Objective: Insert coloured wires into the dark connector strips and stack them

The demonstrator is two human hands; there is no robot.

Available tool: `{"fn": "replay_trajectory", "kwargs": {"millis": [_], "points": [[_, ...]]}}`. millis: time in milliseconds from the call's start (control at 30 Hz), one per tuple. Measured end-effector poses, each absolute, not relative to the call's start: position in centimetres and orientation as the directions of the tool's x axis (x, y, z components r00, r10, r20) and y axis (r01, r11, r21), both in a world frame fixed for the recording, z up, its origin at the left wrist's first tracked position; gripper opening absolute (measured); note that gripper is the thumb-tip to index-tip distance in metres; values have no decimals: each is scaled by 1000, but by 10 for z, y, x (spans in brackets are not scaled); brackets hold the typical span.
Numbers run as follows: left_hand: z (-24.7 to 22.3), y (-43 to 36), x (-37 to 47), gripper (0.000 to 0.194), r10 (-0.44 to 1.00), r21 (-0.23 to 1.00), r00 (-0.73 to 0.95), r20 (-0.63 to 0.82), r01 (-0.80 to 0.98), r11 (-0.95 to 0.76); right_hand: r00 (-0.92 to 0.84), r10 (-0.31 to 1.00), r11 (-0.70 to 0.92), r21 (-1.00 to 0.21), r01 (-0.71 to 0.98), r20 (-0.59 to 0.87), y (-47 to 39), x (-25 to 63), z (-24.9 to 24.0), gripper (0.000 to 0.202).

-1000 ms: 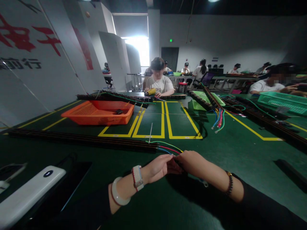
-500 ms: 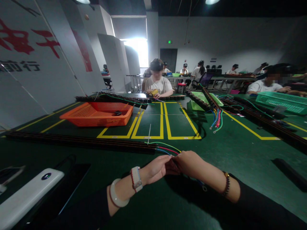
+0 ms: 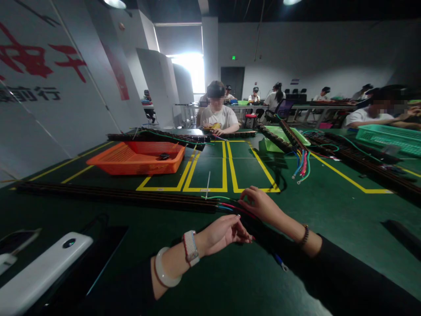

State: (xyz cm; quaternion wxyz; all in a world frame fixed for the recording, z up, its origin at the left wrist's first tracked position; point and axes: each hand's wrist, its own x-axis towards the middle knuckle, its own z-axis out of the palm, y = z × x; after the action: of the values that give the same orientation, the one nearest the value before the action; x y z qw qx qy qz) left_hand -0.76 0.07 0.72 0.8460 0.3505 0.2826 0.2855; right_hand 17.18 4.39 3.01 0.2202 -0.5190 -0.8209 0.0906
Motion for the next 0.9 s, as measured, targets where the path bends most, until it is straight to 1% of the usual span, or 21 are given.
{"fn": "replay_trajectory", "kwargs": {"millis": [67, 133, 200, 267, 400, 633, 733, 800, 900], "points": [[9, 1, -8, 34, 679, 759, 674, -291, -269, 593, -364, 895, 446, -537, 716, 258, 55, 177, 16, 28], [10, 1, -8, 35, 673, 756, 678, -295, -264, 599, -386, 903, 405, -670, 622, 188, 62, 180, 5, 32], [11, 1, -9, 36, 666, 757, 684, -299, -256, 602, -419, 901, 352, -753, 556, 112, 64, 180, 0, 35], [12, 1, -9, 36, 662, 758, 685, -304, -248, 604, -457, 887, 326, -789, 521, 65, 64, 179, -2, 38], [13, 0, -9, 36, 667, 762, 681, -303, -246, 598, -507, 861, 326, -800, 503, 31, 64, 178, -1, 43], [12, 1, -8, 34, 673, 757, 673, -307, -256, 602, -498, 867, 285, -783, 553, -36, 61, 180, -3, 50], [9, 2, -8, 32, 673, 754, 679, -294, -268, 600, -522, 852, 304, -774, 555, -40, 61, 181, -6, 54], [7, 3, -8, 31, 673, 753, 683, -284, -276, 598, -553, 833, 356, -760, 544, -7, 61, 180, -7, 51], [3, 3, -8, 30, 666, 749, 693, -274, -280, 600, -598, 801, 429, -727, 536, 32, 59, 179, -4, 38]]}}
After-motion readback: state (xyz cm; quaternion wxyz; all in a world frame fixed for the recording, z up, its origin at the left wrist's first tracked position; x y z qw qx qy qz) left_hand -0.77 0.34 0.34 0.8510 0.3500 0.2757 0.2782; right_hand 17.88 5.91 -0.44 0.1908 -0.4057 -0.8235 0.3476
